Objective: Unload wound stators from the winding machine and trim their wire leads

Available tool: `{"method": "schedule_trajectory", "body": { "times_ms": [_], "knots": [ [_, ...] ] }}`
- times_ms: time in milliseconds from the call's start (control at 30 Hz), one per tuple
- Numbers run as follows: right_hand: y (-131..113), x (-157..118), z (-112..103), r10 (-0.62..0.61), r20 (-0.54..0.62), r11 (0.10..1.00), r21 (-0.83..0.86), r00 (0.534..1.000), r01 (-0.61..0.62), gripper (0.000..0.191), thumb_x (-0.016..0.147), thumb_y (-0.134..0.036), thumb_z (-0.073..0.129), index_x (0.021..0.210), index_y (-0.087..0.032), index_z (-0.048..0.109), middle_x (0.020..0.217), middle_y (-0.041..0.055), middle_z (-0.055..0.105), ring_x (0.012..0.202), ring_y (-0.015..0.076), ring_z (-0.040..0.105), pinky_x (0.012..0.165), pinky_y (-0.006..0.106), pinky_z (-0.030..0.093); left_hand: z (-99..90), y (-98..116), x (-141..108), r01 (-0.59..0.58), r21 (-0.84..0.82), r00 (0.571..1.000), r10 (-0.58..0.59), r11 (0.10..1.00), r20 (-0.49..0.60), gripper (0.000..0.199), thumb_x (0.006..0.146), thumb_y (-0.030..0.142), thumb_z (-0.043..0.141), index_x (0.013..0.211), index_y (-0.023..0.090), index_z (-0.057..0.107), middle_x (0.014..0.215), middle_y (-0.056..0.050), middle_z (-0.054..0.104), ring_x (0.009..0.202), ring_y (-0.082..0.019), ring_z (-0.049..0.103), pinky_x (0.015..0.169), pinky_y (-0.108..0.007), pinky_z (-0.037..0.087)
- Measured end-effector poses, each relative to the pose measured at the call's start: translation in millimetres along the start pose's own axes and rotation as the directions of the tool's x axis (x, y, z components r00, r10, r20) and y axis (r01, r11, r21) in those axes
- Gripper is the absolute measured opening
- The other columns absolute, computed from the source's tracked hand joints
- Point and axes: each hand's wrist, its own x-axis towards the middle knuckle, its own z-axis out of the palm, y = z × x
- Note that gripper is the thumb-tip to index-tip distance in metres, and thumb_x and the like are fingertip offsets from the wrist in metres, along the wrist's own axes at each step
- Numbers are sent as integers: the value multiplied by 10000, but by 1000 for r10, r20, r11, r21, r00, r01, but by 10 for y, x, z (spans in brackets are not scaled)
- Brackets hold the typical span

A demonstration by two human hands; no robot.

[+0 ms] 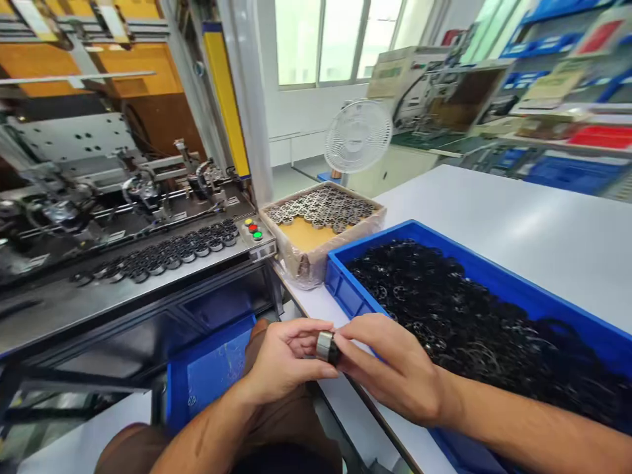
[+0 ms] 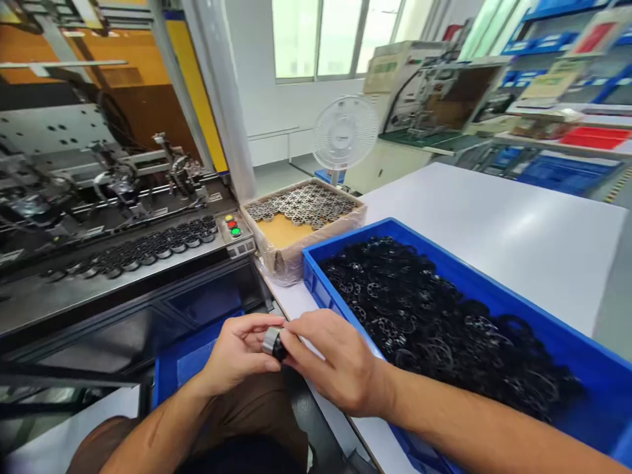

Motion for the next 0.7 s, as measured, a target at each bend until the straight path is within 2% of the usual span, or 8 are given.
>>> {"method": "schedule_trajectory", "body": {
  "times_ms": [167,300,433,533,600,667,700],
  "knots": [
    [-22,37,6,11,-14,1000,22,1000,-11,169,1008,-135,532,1160,-94,591,927,130,692,847,215,675,723,366,619,10,6,-13,-18,-31,998,20,999,60,527,490,87,966,982,199,815,846,-68,817,761,-175,771,695,-208,612],
    [-3,36,-1,14,-15,1000,-1,1000,-14,131,1013,-155,534,1109,-83,588,902,129,685,832,218,661,710,364,614,43,-52,-30,-52,-29,998,53,998,24,522,522,145,968,1015,222,814,874,-51,818,800,-185,774,730,-223,616],
    [-44,21,41,5,-2,998,-60,1000,-5,132,1023,-160,516,1107,-89,589,879,120,683,812,222,664,690,367,603,50,-155,-64,-79,32,997,79,996,-7,479,665,288,917,1122,239,784,1087,-77,800,1024,-231,751,928,-299,592],
    [-61,11,73,12,34,996,-87,999,-9,112,1019,-163,535,1097,-116,598,868,105,690,797,217,673,684,364,592,48,-216,-103,-108,124,994,109,986,2,507,772,383,837,1243,229,727,1265,-106,736,1246,-280,650,1107,-383,493],
    [75,-15,47,29,57,998,-53,998,-26,113,1004,-207,584,1090,-139,612,884,99,700,816,219,682,711,368,593,46,-222,-120,-122,196,992,119,973,29,481,832,405,777,1272,223,709,1304,-117,710,1277,-285,624,1131,-402,470],
    [391,-80,-25,178,79,984,-45,981,-175,198,972,-323,651,1098,-172,637,931,98,713,875,235,688,773,386,595,36,-197,-116,-159,246,987,153,956,44,429,868,411,735,1254,226,717,1319,-121,688,1183,-262,670,1057,-382,528],
    [605,-131,-70,305,89,951,-72,948,-300,256,950,-386,670,1105,-184,655,964,106,719,911,252,688,808,405,594,25,-176,-104,-180,258,984,176,949,41,414,870,414,731,1237,224,723,1302,-123,686,1106,-242,696,996,-366,563]
  ]
}}
